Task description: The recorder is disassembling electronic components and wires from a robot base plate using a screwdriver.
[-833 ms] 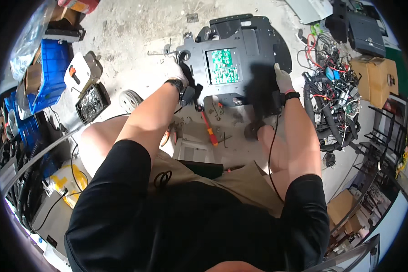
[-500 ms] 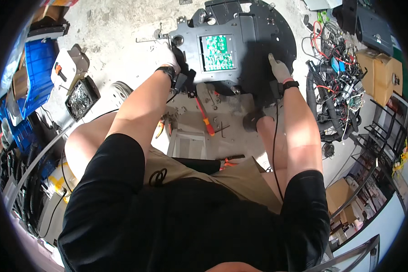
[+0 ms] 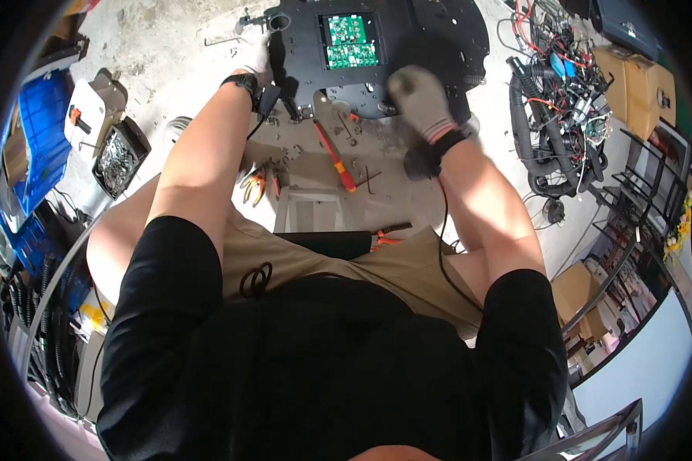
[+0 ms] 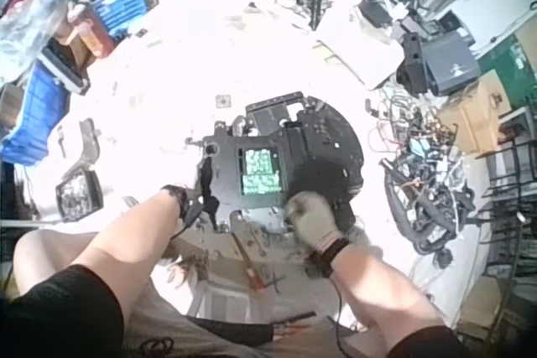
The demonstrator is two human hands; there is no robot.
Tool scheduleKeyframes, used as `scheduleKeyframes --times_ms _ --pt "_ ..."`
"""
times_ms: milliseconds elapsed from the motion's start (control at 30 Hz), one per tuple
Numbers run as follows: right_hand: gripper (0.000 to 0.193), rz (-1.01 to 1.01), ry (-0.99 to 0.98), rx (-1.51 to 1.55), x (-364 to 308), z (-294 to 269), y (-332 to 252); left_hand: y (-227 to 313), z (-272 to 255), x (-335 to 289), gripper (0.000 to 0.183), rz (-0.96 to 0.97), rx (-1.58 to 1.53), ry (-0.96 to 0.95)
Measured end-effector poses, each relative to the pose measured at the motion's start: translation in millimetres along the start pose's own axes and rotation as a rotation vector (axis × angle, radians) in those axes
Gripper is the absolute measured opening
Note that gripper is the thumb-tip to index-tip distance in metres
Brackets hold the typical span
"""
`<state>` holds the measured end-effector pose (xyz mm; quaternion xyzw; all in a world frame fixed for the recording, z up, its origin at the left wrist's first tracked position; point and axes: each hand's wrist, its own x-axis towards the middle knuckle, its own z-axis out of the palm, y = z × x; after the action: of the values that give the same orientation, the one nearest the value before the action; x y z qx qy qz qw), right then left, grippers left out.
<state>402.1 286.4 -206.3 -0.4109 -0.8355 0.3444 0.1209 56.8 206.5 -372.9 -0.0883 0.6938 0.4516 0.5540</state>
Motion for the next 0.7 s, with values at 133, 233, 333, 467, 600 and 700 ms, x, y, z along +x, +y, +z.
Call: scheduleKeyframes --times_ms 133,233,333,467,600,700 --pt "0.03 0.075 -0.703 -0.326 -95.8 79.6 11.3 -14.0 4.5 -48.3 0.056 -0.098 -0.187 -0.025" --pt "0.024 0.153 -0.84 -0.404 -185.3 162.4 88.5 -30.6 -24.7 -29.3 0.059 -0.053 -0.197 -0.155" --pt "0.046 1.022 -1.808 -0.501 -271.4 162.2 158.5 -35.6 11.2 -78.6 0.058 -0.188 -0.117 -0.256" --pt "0.038 0.631 -1.853 -0.583 -265.6 185.0 132.7 -50.3 -18.0 -79.5 0.057 -0.218 -0.109 -0.165" --pt "0.037 0.64 -1.759 -0.549 -256.8 188.6 123.1 -62.9 -23.3 -74.9 0.057 -0.24 -0.102 -0.112" --pt "0.037 0.657 -1.622 -0.519 -234.6 190.0 112.5 -65.3 -27.4 -72.2 0.057 -0.245 -0.11 -0.08"
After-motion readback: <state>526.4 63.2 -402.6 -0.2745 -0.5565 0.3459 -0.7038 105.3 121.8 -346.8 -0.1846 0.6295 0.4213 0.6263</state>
